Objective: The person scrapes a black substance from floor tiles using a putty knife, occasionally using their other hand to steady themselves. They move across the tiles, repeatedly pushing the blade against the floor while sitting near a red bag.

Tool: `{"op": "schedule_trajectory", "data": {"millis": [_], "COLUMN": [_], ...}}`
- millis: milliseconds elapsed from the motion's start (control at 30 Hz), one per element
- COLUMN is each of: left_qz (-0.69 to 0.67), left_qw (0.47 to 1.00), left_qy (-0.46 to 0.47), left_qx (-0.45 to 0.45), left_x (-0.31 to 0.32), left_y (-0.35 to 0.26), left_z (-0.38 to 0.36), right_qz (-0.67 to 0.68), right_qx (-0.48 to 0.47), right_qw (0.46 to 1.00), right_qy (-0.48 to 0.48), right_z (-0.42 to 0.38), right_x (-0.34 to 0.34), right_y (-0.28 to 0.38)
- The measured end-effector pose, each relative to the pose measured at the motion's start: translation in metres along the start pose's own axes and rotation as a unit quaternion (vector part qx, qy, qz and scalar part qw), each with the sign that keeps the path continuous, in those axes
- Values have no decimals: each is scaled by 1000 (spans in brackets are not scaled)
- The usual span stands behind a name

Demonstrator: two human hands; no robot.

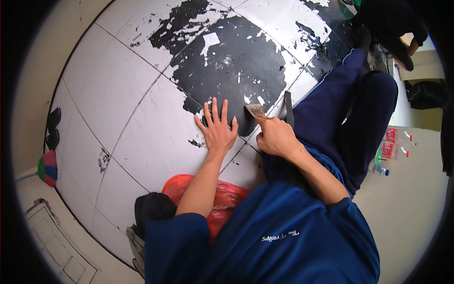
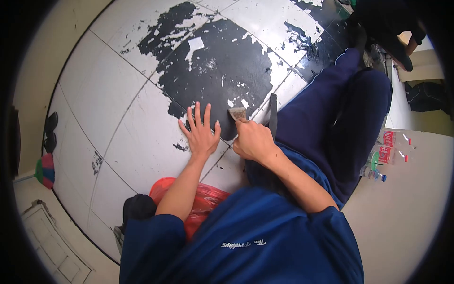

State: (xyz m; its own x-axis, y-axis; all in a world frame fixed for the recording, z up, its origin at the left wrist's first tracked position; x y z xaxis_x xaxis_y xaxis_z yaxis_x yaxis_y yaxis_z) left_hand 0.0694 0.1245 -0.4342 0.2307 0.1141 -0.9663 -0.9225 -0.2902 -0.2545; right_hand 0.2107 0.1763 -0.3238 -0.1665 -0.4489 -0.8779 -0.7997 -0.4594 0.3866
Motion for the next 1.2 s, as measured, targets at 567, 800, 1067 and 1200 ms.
{"op": "schedule_trajectory", "data": {"millis": [567, 800, 1067, 1200], "left_qz": [-8, -6, -20, -5], "left_qw": [1000, 1000, 1000, 1000], "left_qy": [-6, -9, -17, -18], "left_qx": [-8, -6, -7, -4], "left_x": [0, 0, 0, 1], "left_y": [3, 3, 4, 4], "left_z": [2, 1, 1, 1], "right_qz": [-21, 9, -7, -25], "right_qx": [40, 57, 42, 29], "right_qw": [997, 997, 999, 999], "right_qy": [57, 56, 16, 17], "right_z": [13, 12, 3, 16], "right_x": [-13, -4, -1, 2], "right_y": [-1, 8, 4, 1]}}
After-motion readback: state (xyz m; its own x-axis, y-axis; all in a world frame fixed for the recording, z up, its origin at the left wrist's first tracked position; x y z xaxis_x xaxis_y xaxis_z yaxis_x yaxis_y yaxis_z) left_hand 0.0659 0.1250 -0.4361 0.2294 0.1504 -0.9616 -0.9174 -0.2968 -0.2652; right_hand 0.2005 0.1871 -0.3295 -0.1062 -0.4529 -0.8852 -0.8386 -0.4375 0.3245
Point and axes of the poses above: each hand's wrist, its own z-axis towards the middle knuckle, its own x-axis out of the palm, y = z × x, the point moved 7 cm from there along z, towards the middle knuckle, and after that the axes turned 2 degrees about -x, right-handed, at the moved point
